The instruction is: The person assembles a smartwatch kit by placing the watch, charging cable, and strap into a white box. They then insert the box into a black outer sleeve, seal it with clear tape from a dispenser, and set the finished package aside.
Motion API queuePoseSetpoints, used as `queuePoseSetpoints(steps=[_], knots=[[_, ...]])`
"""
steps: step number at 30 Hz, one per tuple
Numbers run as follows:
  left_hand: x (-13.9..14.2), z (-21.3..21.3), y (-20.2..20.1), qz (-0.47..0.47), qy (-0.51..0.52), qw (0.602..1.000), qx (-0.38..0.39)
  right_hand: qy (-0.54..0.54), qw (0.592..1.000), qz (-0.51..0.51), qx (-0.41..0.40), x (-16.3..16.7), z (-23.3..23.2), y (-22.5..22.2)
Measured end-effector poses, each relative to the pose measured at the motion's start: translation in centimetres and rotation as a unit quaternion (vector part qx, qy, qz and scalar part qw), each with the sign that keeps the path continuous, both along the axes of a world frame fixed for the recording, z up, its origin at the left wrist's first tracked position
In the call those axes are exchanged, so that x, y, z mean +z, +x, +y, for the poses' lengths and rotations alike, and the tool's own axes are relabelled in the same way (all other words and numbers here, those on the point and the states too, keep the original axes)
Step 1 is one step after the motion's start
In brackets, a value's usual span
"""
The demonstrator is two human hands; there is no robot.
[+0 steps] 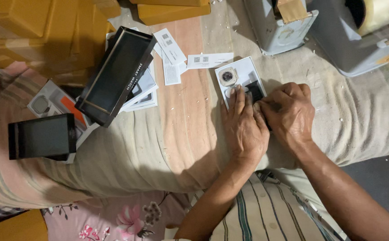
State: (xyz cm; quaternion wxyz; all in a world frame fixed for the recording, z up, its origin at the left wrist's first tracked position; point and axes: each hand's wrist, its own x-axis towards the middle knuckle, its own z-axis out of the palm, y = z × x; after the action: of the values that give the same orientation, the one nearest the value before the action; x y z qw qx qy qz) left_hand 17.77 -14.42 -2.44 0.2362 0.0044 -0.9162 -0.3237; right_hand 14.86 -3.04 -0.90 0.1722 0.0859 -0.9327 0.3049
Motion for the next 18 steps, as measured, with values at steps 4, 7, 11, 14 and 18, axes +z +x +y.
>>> queuePoseSetpoints(steps=[4,7,11,14,18], knots=[[-0.2,0.1,-0.1,0.012,0.008,1.0,-0.002,0.007,0.999,0.043,0.0,0.0,-0.3,0.5],[-0.3,0.0,0.0,0.006,0.0,1.0,-0.008,0.058,0.996,0.073,-0.01,-0.1,-0.5,1.1],[-0.2,-0.1,0.1,0.004,-0.018,1.0,-0.009,0.049,0.997,0.048,0.041,-0.2,0.1,0.8],[-0.2,0.0,0.1,0.017,-0.006,1.0,-0.006,0.015,0.995,0.022,0.101,-0.1,1.0,0.1],[-0.3,0.3,0.0,0.014,0.008,1.0,-0.001,-0.004,0.99,-0.01,0.139,-0.1,2.0,-0.8]])
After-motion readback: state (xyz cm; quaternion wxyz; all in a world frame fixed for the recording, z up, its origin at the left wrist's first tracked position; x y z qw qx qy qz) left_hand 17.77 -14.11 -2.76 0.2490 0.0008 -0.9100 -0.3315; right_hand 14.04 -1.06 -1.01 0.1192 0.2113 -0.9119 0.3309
